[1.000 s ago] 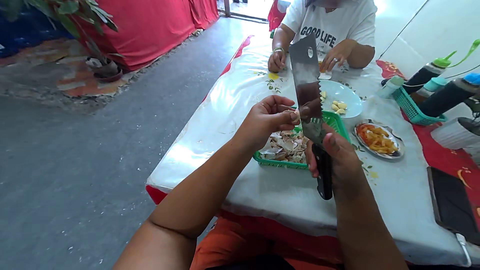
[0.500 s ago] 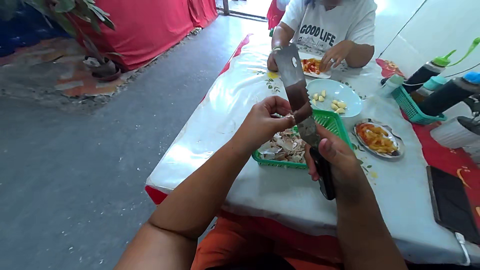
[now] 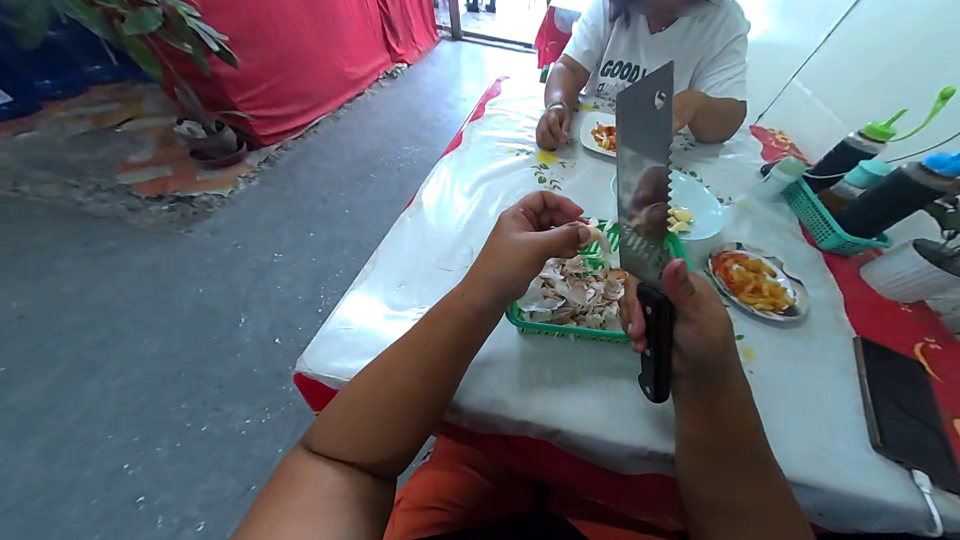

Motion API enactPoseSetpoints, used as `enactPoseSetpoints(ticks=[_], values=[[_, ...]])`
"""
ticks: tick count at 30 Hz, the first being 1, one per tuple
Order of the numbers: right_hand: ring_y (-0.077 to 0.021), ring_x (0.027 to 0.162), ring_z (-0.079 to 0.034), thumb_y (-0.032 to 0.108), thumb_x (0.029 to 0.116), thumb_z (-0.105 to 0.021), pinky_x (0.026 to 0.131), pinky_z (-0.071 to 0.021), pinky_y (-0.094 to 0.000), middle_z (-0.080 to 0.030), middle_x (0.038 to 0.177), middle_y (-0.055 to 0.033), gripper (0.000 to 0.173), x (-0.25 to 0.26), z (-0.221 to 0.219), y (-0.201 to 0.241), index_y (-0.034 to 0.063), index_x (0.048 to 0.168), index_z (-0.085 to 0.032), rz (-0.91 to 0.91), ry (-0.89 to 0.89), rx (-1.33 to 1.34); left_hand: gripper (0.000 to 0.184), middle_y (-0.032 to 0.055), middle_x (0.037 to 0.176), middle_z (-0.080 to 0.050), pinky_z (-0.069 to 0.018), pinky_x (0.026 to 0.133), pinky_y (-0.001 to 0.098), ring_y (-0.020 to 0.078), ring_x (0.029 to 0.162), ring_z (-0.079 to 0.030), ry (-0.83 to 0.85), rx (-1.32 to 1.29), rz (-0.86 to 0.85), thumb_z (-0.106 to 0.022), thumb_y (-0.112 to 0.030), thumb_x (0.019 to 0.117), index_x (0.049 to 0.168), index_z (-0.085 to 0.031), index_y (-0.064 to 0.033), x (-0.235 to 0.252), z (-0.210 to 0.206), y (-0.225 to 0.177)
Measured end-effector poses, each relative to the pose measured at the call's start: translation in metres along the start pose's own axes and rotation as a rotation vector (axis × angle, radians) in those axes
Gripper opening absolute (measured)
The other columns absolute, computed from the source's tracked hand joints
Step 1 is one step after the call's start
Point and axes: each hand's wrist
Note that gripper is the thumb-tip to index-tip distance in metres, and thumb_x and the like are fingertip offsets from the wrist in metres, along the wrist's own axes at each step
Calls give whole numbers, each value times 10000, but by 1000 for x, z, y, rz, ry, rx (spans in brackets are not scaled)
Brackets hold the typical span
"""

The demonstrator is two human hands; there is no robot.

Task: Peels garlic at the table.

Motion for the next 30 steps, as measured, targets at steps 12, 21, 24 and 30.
enactPoseSetpoints(ticks=[12, 21, 24, 30], values=[[-75, 480, -603, 580, 1008, -531, 463, -553, -201, -596, 632, -1, 619, 1, -2, -3, 185, 1484, -490, -2, 71, -85, 180, 30, 918, -682, -626, 746, 279, 118, 789, -704, 5, 8, 44, -674, 50, 930, 1056, -585, -42, -4, -8, 0], [-58, 487, -598, 541, 1020, -540, 471, -551, -194, -586, 624, 25, 583, 4, -6, -5, 200, 1490, -481, 11, 48, -148, 209, 31, 862, -690, -624, 759, 285, 112, 770, -706, -11, 6, -16, -709, 64, 903, 1003, -571, -57, -4, -9, 4], [-56, 497, -598, 518, 1032, -531, 478, -551, -192, -582, 632, 26, 575, 3, -5, -6, 186, 1497, -473, 31, 50, -147, 218, 28, 862, -691, -621, 762, 276, 106, 770, -704, 7, 5, -32, -716, 63, 898, 994, -566, -62, -4, -9, 6], [-58, 490, -603, 552, 1020, -530, 473, -549, -188, -588, 618, 24, 562, 1, -8, -5, 181, 1443, -522, 41, 16, -151, 220, 37, 885, -697, -623, 759, 287, 117, 778, -708, 12, 6, -43, -716, 62, 897, 987, -559, -63, -5, -8, 7]])
Point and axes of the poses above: each hand's wrist, its own x-axis towards the middle knuckle, its own z-axis out of the back of the hand, y = z × x
